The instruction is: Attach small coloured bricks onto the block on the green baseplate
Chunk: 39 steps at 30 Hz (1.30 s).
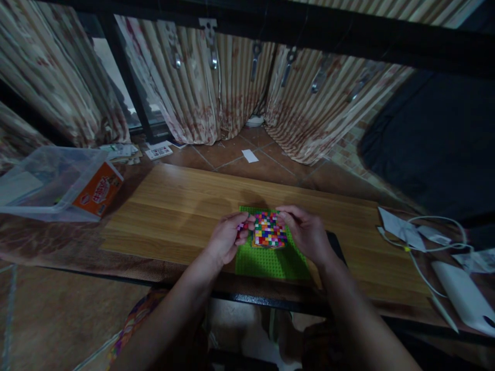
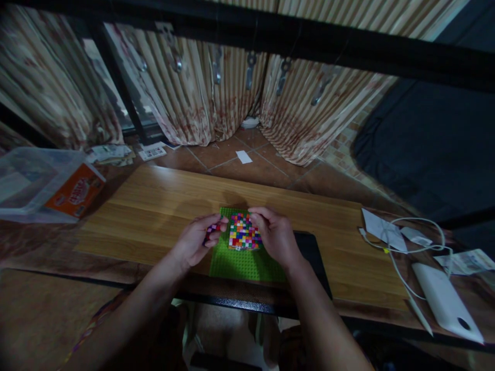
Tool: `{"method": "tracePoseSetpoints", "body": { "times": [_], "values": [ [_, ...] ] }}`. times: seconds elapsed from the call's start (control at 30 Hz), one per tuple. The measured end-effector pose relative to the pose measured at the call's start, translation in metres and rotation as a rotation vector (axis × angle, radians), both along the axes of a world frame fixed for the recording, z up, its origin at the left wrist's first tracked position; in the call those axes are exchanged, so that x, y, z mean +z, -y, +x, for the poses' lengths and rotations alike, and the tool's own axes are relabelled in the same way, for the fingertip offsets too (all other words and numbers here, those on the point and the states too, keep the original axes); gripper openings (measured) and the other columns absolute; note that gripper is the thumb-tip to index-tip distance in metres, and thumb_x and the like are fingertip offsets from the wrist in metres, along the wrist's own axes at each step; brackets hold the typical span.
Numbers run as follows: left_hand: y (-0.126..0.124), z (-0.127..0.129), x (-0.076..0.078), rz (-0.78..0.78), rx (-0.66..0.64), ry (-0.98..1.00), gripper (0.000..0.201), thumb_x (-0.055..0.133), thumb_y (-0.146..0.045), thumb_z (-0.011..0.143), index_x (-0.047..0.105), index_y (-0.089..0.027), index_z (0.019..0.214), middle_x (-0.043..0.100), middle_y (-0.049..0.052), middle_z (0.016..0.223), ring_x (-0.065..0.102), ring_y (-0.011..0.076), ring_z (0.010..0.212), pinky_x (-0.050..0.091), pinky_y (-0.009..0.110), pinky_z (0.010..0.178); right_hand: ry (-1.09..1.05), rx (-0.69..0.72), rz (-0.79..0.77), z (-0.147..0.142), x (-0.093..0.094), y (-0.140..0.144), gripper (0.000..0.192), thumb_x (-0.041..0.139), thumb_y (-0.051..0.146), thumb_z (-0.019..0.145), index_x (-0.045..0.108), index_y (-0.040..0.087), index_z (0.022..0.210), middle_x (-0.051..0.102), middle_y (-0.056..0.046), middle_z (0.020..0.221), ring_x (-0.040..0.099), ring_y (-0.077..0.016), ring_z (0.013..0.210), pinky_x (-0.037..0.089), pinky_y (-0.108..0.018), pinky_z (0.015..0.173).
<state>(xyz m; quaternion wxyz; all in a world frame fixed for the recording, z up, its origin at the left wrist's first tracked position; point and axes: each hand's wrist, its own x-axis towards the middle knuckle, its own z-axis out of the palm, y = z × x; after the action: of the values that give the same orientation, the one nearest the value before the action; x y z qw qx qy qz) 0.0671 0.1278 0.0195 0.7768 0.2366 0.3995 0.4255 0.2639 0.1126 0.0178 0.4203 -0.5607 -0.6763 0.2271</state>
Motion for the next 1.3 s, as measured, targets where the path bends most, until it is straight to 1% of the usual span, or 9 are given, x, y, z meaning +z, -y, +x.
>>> {"method": "tracePoseSetpoints", "body": {
  "times": [0.13,0.2,0.3,0.37,0.47,0.6,1.0,1.17,1.3],
  "values": [
    [0.0,0.001,0.0,0.002,0.013,-0.024,0.015,0.064,-0.022,0.075,0.065,-0.007,0.073,0.054,0.001,0.062,0.033,0.0007,0.04,0.014,0.015,0.036,0.166,-0.036,-0.005,0.001,-0.001,0.001,0.022,0.052,0.034,0.091,0.071,0.024,0.098,0.074,-0.004,0.09,0.069,-0.0216,0.081,0.053,-0.036,0.078],
    [0.0,0.002,0.0,0.0,0.013,-0.03,0.015,0.064,-0.022,0.076,0.066,-0.007,0.073,0.054,0.001,0.061,0.032,0.0007,0.04,0.014,0.015,0.036,0.197,-0.025,0.022,-0.002,-0.004,0.0,0.02,0.052,0.031,0.091,0.071,0.025,0.096,0.073,-0.005,0.098,0.067,-0.0226,0.091,0.051,-0.039,0.085],
    [-0.001,0.002,-0.001,0.001,0.01,-0.03,0.015,0.063,-0.022,0.076,0.066,-0.007,0.074,0.054,0.001,0.061,0.032,0.0007,0.04,0.014,0.015,0.036,0.169,-0.031,0.081,-0.005,-0.013,-0.005,0.016,0.058,0.031,0.087,0.073,0.027,0.09,0.067,-0.005,0.114,0.059,-0.0244,0.11,0.044,-0.044,0.098],
    [-0.001,0.001,-0.001,0.005,0.005,-0.026,0.015,0.063,-0.022,0.076,0.066,-0.008,0.074,0.053,0.001,0.06,0.033,0.0008,0.04,0.014,0.015,0.036,0.102,-0.076,0.071,-0.007,-0.021,-0.009,0.014,0.062,0.032,0.084,0.074,0.027,0.087,0.064,-0.005,0.119,0.056,-0.0251,0.115,0.04,-0.048,0.102],
    [-0.001,0.001,-0.002,0.016,0.003,-0.021,0.015,0.064,-0.023,0.076,0.066,-0.008,0.074,0.054,0.001,0.06,0.033,0.0009,0.04,0.014,0.015,0.036,-0.051,-0.099,-0.017,-0.008,-0.03,-0.015,0.012,0.067,0.034,0.079,0.076,0.027,0.085,0.065,-0.006,0.116,0.058,-0.0245,0.113,0.039,-0.049,0.102],
    [-0.001,0.001,-0.003,0.015,-0.007,-0.01,0.015,0.066,-0.024,0.075,0.066,-0.009,0.075,0.055,0.001,0.061,0.032,0.0007,0.04,0.014,0.015,0.036,-0.192,-0.076,-0.102,-0.01,-0.033,-0.019,0.013,0.071,0.033,0.075,0.077,0.026,0.083,0.067,-0.006,0.111,0.06,-0.0238,0.109,0.039,-0.047,0.101],
    [0.0,0.001,-0.002,0.021,-0.004,-0.021,0.014,0.064,-0.022,0.076,0.065,-0.009,0.074,0.055,0.001,0.061,0.032,0.0009,0.04,0.013,0.015,0.036,-0.272,-0.065,-0.148,-0.012,-0.035,-0.019,0.013,0.071,0.033,0.072,0.076,0.024,0.081,0.068,-0.006,0.111,0.061,-0.0238,0.109,0.04,-0.045,0.1],
    [0.001,0.001,-0.001,0.017,0.001,-0.035,0.015,0.065,-0.024,0.076,0.065,-0.009,0.073,0.055,0.001,0.06,0.032,0.0009,0.039,0.013,0.016,0.036,-0.408,-0.065,-0.22,-0.017,-0.037,-0.02,0.014,0.071,0.034,0.07,0.073,0.022,0.078,0.072,-0.004,0.098,0.065,-0.0211,0.093,0.048,-0.039,0.087],
    [0.001,0.001,-0.003,0.024,0.006,-0.03,0.016,0.067,-0.025,0.074,0.066,-0.009,0.075,0.056,0.001,0.061,0.031,0.0008,0.039,0.013,0.016,0.037,-0.389,-0.125,-0.267,-0.019,-0.036,-0.019,0.021,0.071,0.036,0.069,0.072,0.021,0.084,0.073,-0.003,0.087,0.064,-0.0184,0.077,0.051,-0.033,0.074]
  ]
}}
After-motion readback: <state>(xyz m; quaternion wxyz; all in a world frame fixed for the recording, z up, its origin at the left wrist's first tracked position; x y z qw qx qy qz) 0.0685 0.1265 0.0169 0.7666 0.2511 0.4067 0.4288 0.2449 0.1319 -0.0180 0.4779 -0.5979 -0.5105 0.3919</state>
